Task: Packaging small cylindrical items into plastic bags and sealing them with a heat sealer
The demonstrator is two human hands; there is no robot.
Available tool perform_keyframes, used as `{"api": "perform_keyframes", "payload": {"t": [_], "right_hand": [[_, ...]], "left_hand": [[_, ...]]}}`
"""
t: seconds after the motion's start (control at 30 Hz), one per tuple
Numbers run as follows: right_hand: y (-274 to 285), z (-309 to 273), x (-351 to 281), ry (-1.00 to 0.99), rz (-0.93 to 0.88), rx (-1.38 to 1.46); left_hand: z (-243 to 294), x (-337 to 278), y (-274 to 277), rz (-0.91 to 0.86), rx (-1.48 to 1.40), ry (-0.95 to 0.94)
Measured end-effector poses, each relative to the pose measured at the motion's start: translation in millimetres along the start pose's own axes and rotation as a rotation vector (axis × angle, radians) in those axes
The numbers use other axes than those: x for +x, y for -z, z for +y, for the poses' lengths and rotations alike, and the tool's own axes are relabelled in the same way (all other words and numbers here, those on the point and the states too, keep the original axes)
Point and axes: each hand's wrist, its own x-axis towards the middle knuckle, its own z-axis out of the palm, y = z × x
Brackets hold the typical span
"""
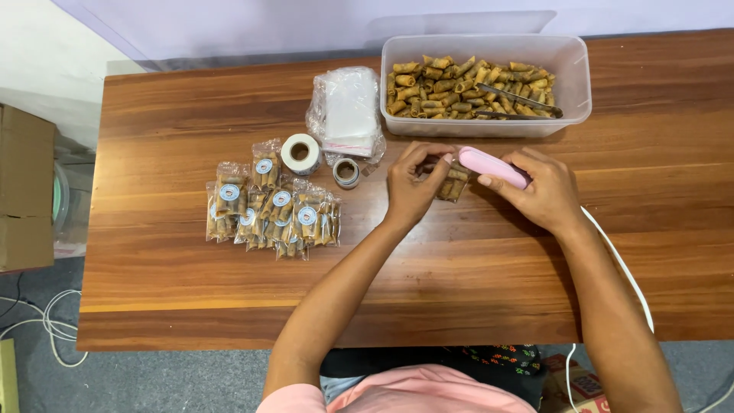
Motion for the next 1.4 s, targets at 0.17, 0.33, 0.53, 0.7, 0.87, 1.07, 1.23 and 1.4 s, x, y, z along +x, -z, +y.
{"api": "perform_keyframes", "payload": {"t": [0.17, 0.33, 0.53, 0.7, 0.87, 1.07, 1.23, 1.4], "right_hand": [[1.5, -1.0, -0.7, -0.014, 0.003, -0.016], [1.6, -1.0, -1.4, -0.024, 0.005, -0.018], [0.5, 0.0, -2.0, -0.051, 0.015, -0.025], [1.5, -2.1, -2.4, -0.048, 0.022, -0.032], [1.3, 0.0, -2.8, -0.048, 0.023, -0.025], [1.5, -1.6, -2.0, -0.044, 0.021, -0.023], [1.6, -1.2, -3.1, -0.049, 0.024, -0.029], [2.4, -1.3, -3.5, -0.054, 0.023, -0.008]], "left_hand": [[1.9, 0.5, 0.9, -0.011, 0.023, -0.028], [3.4, 0.3, 1.0, -0.015, 0.025, -0.036], [0.4, -0.6, 0.7, -0.019, 0.021, -0.036], [0.1, -0.8, 0.3, -0.015, 0.011, -0.032], [-0.6, -0.9, 0.2, -0.017, 0.005, -0.028], [-2.0, -1.3, 0.8, -0.025, 0.013, -0.031], [2.2, -0.9, 1.1, -0.031, 0.001, -0.008], [1.7, 0.4, 1.8, -0.024, -0.012, 0.004]]}}
